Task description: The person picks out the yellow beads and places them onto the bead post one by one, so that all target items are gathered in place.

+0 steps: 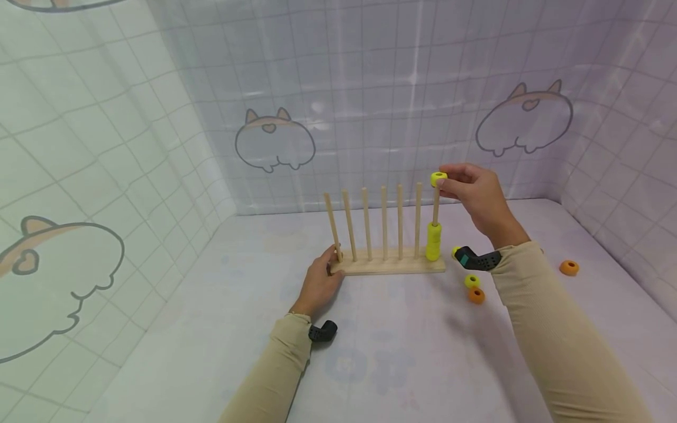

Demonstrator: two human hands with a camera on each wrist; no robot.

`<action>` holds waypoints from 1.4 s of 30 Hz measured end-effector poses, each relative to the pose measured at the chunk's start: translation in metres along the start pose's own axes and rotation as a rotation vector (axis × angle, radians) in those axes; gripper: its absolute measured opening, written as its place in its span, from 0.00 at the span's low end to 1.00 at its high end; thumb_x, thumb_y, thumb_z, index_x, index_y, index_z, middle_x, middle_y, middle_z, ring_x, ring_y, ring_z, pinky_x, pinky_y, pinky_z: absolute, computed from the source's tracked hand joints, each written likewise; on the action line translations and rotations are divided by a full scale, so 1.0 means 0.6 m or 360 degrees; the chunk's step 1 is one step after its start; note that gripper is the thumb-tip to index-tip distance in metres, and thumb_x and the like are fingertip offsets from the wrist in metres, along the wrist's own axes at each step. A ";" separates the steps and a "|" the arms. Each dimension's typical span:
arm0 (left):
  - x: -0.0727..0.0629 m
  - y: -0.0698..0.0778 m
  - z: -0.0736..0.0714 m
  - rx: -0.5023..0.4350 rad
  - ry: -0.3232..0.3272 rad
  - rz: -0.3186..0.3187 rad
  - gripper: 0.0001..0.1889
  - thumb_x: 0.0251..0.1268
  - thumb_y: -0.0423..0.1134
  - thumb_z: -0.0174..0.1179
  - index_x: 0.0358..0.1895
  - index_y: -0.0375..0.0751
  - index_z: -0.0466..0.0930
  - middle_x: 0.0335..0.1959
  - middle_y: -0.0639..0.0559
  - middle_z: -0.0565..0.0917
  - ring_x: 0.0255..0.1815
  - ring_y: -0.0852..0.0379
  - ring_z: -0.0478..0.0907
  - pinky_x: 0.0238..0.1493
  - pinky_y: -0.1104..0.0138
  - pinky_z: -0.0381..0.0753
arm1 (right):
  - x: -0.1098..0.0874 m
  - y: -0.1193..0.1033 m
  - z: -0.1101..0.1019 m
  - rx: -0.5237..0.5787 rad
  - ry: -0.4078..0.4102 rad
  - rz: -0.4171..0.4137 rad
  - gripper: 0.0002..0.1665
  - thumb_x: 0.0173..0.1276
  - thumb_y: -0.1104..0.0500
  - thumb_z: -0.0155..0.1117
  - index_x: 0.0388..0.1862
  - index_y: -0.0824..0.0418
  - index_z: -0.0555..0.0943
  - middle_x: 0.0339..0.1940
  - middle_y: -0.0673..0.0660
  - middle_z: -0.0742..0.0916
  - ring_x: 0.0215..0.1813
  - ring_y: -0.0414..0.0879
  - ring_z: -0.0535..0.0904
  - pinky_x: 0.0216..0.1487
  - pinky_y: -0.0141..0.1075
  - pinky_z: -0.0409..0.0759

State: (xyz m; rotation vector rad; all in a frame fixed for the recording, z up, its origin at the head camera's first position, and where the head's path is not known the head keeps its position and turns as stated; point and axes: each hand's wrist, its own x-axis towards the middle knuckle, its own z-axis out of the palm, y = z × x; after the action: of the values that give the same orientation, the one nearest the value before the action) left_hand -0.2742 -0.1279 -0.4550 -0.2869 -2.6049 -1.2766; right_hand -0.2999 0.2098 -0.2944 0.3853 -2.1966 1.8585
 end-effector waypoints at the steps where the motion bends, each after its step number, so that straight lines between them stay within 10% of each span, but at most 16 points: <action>1: 0.000 -0.001 0.000 0.0002 0.0002 0.0003 0.35 0.64 0.27 0.61 0.75 0.38 0.64 0.61 0.41 0.80 0.66 0.45 0.70 0.68 0.54 0.69 | 0.000 0.000 0.000 -0.0001 0.0001 0.0000 0.29 0.72 0.56 0.67 0.64 0.71 0.74 0.50 0.52 0.85 0.50 0.44 0.84 0.51 0.26 0.81; 15: 0.000 0.002 0.001 -0.0008 -0.0001 0.0005 0.35 0.64 0.28 0.60 0.76 0.40 0.64 0.62 0.42 0.79 0.66 0.46 0.70 0.67 0.54 0.69 | 0.002 0.001 -0.012 0.0206 0.0001 -0.0032 0.24 0.70 0.59 0.68 0.59 0.73 0.77 0.51 0.55 0.87 0.52 0.43 0.83 0.52 0.28 0.81; 42: 0.003 -0.002 0.001 0.0002 -0.0003 0.0042 0.34 0.64 0.27 0.59 0.75 0.37 0.64 0.61 0.40 0.79 0.67 0.45 0.70 0.69 0.54 0.68 | -0.078 0.089 -0.049 -0.0116 -0.0027 0.0243 0.29 0.77 0.49 0.59 0.64 0.70 0.73 0.47 0.43 0.86 0.49 0.36 0.83 0.50 0.28 0.82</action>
State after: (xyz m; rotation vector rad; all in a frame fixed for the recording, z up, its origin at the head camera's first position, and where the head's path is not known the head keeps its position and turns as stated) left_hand -0.2763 -0.1278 -0.4556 -0.3211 -2.5949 -1.2667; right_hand -0.2744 0.2495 -0.3549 0.2257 -2.3573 1.8493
